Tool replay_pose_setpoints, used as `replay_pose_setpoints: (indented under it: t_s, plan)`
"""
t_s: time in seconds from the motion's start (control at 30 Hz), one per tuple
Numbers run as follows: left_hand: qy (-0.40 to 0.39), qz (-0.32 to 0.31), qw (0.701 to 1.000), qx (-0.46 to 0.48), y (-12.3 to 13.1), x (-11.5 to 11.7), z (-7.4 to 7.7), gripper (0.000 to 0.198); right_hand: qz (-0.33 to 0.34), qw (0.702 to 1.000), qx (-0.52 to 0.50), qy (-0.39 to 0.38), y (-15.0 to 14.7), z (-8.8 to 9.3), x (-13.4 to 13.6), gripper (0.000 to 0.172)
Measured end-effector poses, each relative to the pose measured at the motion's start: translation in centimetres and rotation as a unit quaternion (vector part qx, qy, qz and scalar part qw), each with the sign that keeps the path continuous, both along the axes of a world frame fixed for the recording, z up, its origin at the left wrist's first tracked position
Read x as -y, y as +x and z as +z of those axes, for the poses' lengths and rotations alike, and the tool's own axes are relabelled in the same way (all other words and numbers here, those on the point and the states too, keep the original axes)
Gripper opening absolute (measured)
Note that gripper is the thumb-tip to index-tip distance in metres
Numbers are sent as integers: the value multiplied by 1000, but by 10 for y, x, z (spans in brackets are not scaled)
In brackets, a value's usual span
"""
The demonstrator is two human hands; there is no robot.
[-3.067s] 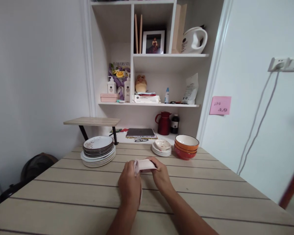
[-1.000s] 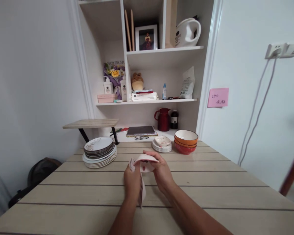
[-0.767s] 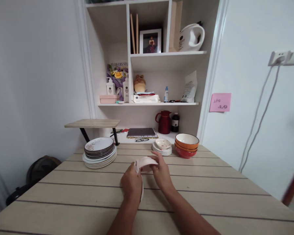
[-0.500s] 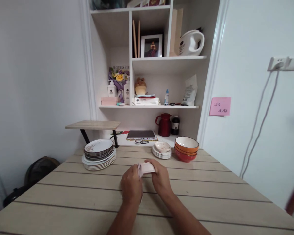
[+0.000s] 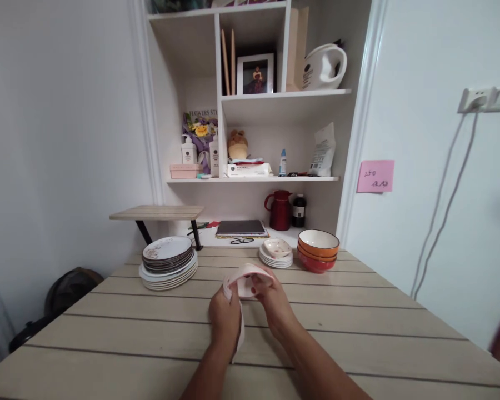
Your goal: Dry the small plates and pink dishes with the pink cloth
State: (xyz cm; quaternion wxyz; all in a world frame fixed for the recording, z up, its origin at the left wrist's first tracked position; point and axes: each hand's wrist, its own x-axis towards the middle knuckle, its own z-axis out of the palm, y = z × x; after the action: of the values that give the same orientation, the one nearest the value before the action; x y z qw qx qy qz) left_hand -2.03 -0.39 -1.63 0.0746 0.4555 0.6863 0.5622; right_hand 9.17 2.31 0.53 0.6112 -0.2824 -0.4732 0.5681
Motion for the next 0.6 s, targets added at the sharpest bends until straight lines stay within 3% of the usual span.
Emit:
replay_pose_setpoints:
  t_s: [0.07, 0.17, 0.27, 0.33, 0.4, 0.47, 0.6]
  plan:
    - [-45, 15, 994, -93, 0, 3, 3, 30, -72, 996, 56, 25, 4, -4, -5, 40]
    - [-88, 19, 979, -184, 0, 7, 5, 24, -148, 966, 157, 141, 8, -4, -5, 53]
    - [-82, 6, 967, -240, -1, 9, 4, 22, -166, 918, 256, 253, 10, 1, 0, 56]
    - [-67, -8, 963, -261, -1, 10, 4, 24, -157, 900, 290, 284, 11, 2, 0, 50]
    - [-60, -16, 966, -252, 0, 10, 4, 24, -137, 909, 279, 278, 12, 1, -1, 46]
    - [-71, -5, 975, -210, 0, 8, 5, 24, -110, 938, 224, 240, 11, -1, -4, 45]
    - [-123, 23, 986, -115, -1, 2, 11, 27, -55, 993, 85, 67, 1, -6, -7, 37]
